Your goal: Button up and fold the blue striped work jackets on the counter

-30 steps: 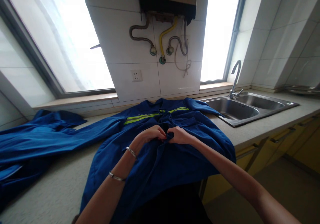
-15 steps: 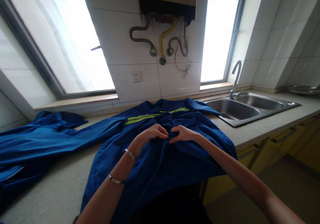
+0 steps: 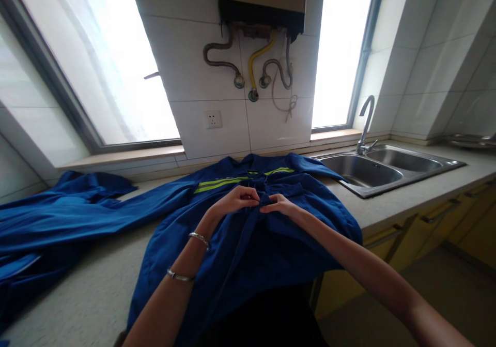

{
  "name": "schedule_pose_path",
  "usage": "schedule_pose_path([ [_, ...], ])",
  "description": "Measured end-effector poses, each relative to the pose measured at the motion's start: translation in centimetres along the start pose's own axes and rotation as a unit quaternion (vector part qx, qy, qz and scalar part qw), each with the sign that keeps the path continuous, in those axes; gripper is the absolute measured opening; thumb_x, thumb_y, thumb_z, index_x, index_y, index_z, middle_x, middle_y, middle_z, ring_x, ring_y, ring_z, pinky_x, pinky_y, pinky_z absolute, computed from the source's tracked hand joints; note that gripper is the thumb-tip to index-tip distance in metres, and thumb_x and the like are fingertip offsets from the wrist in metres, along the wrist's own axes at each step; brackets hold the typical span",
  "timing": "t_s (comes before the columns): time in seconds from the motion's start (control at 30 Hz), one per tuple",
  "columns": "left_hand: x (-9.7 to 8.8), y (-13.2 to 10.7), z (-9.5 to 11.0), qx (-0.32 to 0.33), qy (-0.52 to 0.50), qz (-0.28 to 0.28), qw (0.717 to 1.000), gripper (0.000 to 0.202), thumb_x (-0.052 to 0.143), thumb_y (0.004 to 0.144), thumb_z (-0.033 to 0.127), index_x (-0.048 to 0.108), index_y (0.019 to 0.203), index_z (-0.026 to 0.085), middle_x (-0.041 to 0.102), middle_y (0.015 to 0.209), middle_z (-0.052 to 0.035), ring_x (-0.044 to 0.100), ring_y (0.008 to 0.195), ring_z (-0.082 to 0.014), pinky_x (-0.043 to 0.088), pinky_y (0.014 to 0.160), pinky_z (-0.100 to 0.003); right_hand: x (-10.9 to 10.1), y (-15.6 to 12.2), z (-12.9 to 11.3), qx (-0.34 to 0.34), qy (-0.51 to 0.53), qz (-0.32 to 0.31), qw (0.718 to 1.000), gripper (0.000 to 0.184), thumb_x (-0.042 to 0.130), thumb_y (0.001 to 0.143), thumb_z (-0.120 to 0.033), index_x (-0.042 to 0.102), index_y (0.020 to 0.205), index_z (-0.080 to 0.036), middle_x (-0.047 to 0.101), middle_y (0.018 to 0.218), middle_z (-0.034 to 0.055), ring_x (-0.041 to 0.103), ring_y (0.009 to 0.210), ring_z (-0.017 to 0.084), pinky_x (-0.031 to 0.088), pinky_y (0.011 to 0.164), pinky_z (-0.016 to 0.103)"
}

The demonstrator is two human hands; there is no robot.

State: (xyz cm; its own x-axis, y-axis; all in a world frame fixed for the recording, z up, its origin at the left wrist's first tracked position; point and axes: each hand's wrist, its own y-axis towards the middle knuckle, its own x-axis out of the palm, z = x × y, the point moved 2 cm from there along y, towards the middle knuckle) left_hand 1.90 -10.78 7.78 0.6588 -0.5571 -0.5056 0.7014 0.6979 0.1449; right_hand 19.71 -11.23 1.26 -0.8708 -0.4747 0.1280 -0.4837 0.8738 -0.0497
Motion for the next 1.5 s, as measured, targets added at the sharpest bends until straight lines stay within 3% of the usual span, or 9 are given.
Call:
schedule_pose_path([
  [0.2,0.2,0.0,-0.7,-0.058,0.016,-0.007,0.998,0.038,0.068,0.073,0.046,0.072,0.086,0.011,0.063,0.072,-0.0031,0.052,0.066,-0.0129,0.039,0.062,-0.022,0.0,0.3,0.6,-0.002,-0.046,0.037,0.998,0.041,0.087,0.044,-0.032,0.071,0.077,-0.013,0.066,0.067,-0.0005,0.056,0.057,0.012,0.042,0.059,0.024],
  [0.37,0.7,0.7,-1.9,-0.036,0.036,0.006,0.999,0.038,0.069,0.072,0.047,0.071,0.083,0.011,0.065,0.074,-0.0036,0.054,0.068,-0.0134,0.039,0.063,-0.022,0.1,0.1,0.7,-0.061,-0.158,0.106,0.98,0.036,0.084,0.046,-0.036,0.062,0.061,-0.012,0.049,0.052,-0.0059,0.04,0.049,0.006,0.028,0.048,0.021],
  [0.53,0.9,0.5,-1.7,-0.042,0.03,-0.004,0.999,0.033,0.072,0.07,0.039,0.071,0.086,0.01,0.065,0.074,-0.0031,0.051,0.068,-0.0132,0.037,0.062,-0.022,0.3,-0.5,0.3,-0.104,-0.226,0.111,0.962,0.036,0.079,0.054,-0.04,0.057,0.056,-0.012,0.04,0.051,-0.0072,0.031,0.05,0.004,0.02,0.047,0.021],
  [0.7,0.9,0.3,-1.7,-0.068,0.038,0.008,0.997,0.029,0.07,0.072,0.037,0.072,0.082,0.01,0.065,0.071,-0.0035,0.048,0.067,-0.013,0.034,0.06,-0.022,0.1,-0.7,0.0,-0.096,-0.247,0.088,0.96,0.038,0.079,0.054,-0.044,0.059,0.057,-0.012,0.04,0.052,-0.0071,0.031,0.05,0.005,0.019,0.048,0.021],
  [0.9,0.8,0.1,-1.6,-0.052,0.076,-0.044,0.995,0.037,0.068,0.073,0.044,0.071,0.087,0.01,0.061,0.067,-0.0016,0.046,0.06,-0.0113,0.031,0.056,-0.021,0.0,-0.6,0.0,-0.08,-0.243,0.064,0.965,0.036,0.079,0.054,-0.043,0.06,0.058,-0.012,0.04,0.051,-0.0071,0.032,0.05,0.005,0.017,0.048,0.022],
  [1.13,1.2,0.1,-1.5,-0.042,0.141,-0.068,0.987,0.036,0.058,0.079,0.046,0.071,0.079,0.012,0.048,0.057,0.0017,0.036,0.055,-0.0095,0.025,0.052,-0.021,0.0,-0.7,0.0,-0.068,-0.232,0.036,0.97,0.034,0.077,0.057,-0.04,0.057,0.056,-0.012,0.038,0.05,-0.0078,0.03,0.05,0.004,0.017,0.049,0.022],
  [1.5,1.7,0.4,-1.3,-0.027,-0.006,-0.008,1.0,0.035,0.067,0.072,0.047,0.063,0.075,0.012,0.051,0.067,0.0009,0.041,0.064,-0.01,0.033,0.058,-0.02,0.4,-1.6,-0.6,-0.061,-0.076,0.023,0.995,0.036,0.082,0.053,-0.034,0.067,0.077,-0.012,0.06,0.064,-0.003,0.05,0.055,0.009,0.035,0.054,0.021],
])
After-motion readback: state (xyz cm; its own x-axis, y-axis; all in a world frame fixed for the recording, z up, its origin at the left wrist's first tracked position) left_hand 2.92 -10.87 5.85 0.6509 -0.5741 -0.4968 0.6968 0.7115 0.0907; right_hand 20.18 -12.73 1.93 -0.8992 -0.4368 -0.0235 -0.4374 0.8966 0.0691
